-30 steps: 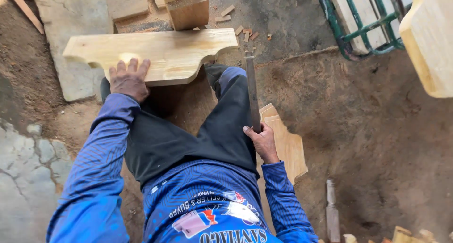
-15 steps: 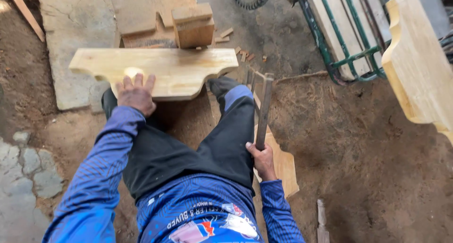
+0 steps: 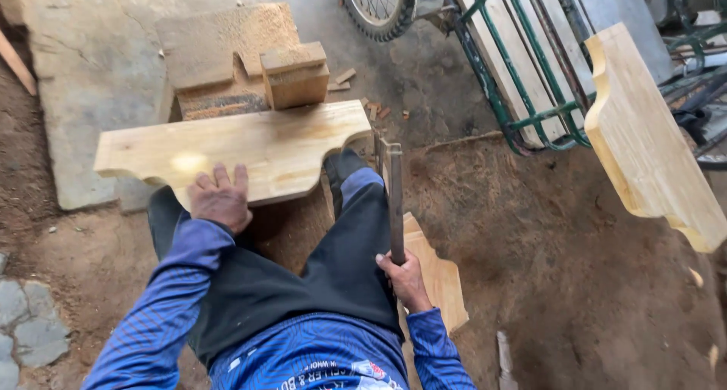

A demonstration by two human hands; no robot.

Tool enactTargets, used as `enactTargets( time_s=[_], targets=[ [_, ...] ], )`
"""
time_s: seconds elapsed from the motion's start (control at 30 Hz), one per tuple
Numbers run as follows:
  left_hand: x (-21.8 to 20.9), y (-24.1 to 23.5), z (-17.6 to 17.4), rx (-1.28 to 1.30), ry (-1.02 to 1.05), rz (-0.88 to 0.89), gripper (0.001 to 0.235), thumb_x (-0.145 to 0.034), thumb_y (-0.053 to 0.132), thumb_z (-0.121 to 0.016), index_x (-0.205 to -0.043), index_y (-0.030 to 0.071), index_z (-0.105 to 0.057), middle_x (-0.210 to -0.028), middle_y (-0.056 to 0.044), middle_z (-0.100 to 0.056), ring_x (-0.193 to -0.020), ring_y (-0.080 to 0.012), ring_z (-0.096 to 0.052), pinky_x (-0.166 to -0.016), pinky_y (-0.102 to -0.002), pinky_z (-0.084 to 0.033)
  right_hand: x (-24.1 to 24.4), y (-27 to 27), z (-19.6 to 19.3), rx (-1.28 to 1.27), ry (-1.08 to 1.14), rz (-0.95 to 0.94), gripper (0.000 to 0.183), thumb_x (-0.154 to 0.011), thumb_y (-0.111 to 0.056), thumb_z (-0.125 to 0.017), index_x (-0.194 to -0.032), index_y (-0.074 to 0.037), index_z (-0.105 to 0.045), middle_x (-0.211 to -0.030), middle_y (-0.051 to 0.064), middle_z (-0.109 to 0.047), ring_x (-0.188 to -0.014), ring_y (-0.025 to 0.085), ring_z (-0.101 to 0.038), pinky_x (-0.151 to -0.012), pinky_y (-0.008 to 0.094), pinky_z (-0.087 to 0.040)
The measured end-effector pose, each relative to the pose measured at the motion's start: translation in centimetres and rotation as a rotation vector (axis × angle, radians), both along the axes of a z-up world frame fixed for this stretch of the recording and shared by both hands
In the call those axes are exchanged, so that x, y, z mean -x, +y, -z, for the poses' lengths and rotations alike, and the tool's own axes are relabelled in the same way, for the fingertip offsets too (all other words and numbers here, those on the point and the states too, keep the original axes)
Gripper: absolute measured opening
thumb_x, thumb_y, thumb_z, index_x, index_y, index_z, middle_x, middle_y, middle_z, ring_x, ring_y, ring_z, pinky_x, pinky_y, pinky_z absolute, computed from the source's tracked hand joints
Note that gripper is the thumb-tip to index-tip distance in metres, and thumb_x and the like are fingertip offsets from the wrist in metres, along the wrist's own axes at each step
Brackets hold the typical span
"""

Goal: The person sits on the ground and uses a bow saw to cut a curved piece of light-colored wood. They hold the wood steady with their left hand while sawing with their right hand, then flip the wood over to continue cutting from the other side.

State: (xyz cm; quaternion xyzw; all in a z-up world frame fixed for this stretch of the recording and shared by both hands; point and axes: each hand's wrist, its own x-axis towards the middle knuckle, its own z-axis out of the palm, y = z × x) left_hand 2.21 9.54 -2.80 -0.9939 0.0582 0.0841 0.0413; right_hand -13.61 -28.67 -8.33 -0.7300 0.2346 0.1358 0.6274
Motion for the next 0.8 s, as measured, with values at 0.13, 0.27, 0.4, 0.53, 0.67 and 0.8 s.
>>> enactTargets(
  time_s=[0.13, 0.27, 0.4, 0.53, 0.67, 0.8],
  targets=[
    [-2.5, -1.0, -4.5, 0.110, 0.094, 0.058, 0.093, -0.069, 0.036, -0.079, -0.152, 0.013, -0.045, -0.146, -0.027, -0.050, -0.114, -0.0498, -0.058, -0.089, -0.059, -0.049, 0.5, -0.3, -1.7, 0.038, 0.011, 0.101, 0.026, -0.084, -0.024, -0.082, -0.082, -0.009, -0.061, -0.063, -0.004, -0.052, -0.052, 0.007, -0.047, -0.047, 0.025, -0.040],
    [-3.6, 2.0, -5.2, 0.055, 0.164, -0.017, 0.073, -0.076, 0.041, -0.076, -0.140, 0.013, -0.054, -0.126, -0.021, -0.065, -0.108, -0.0414, -0.066, -0.088, -0.052, -0.055, -0.8, -0.6, -3.5, -0.028, 0.038, 0.112, 0.024, -0.081, -0.022, -0.083, -0.086, -0.010, -0.062, -0.058, -0.002, -0.052, -0.044, 0.009, -0.047, -0.039, 0.028, -0.038],
    [-6.4, 0.3, -6.9, 0.085, 0.287, 0.061, 0.069, -0.075, 0.047, -0.079, -0.129, 0.010, -0.056, -0.113, -0.023, -0.067, -0.105, -0.0379, -0.068, -0.089, -0.048, -0.054, -4.6, -5.4, -4.9, 0.037, 0.051, 0.142, 0.023, -0.084, -0.022, -0.078, -0.083, -0.008, -0.060, -0.052, 0.003, -0.054, -0.037, 0.014, -0.049, -0.034, 0.032, -0.039],
    [-7.0, 0.5, -9.8, 0.080, 0.295, 0.048, 0.056, -0.077, 0.041, -0.075, -0.124, 0.013, -0.060, -0.111, -0.018, -0.069, -0.100, -0.0373, -0.071, -0.085, -0.049, -0.057, -5.6, -8.9, -5.5, -0.003, 0.112, 0.153, 0.022, -0.087, -0.022, -0.076, -0.085, -0.007, -0.061, -0.056, 0.003, -0.056, -0.039, 0.015, -0.050, -0.035, 0.031, -0.040],
    [-9.4, 0.3, -11.5, 0.055, 0.377, 0.095, 0.054, -0.081, 0.044, -0.072, -0.123, 0.013, -0.060, -0.106, -0.017, -0.070, -0.092, -0.0349, -0.073, -0.079, -0.046, -0.059, -9.0, -10.7, -6.0, -0.163, 0.158, 0.287, 0.018, -0.087, -0.018, -0.073, -0.090, -0.007, -0.060, -0.063, 0.005, -0.058, -0.046, 0.017, -0.055, -0.037, 0.034, -0.045],
    [-11.7, 0.6, -12.2, 0.058, 0.449, 0.105, 0.068, -0.071, 0.044, -0.076, -0.128, 0.012, -0.057, -0.106, -0.016, -0.067, -0.087, -0.0349, -0.071, -0.073, -0.045, -0.059, -9.6, -12.4, -6.0, -0.189, 0.193, 0.427, 0.017, -0.088, -0.018, -0.070, -0.093, -0.007, -0.058, -0.067, 0.006, -0.057, -0.054, 0.019, -0.059, -0.041, 0.038, -0.050]
  ],
)
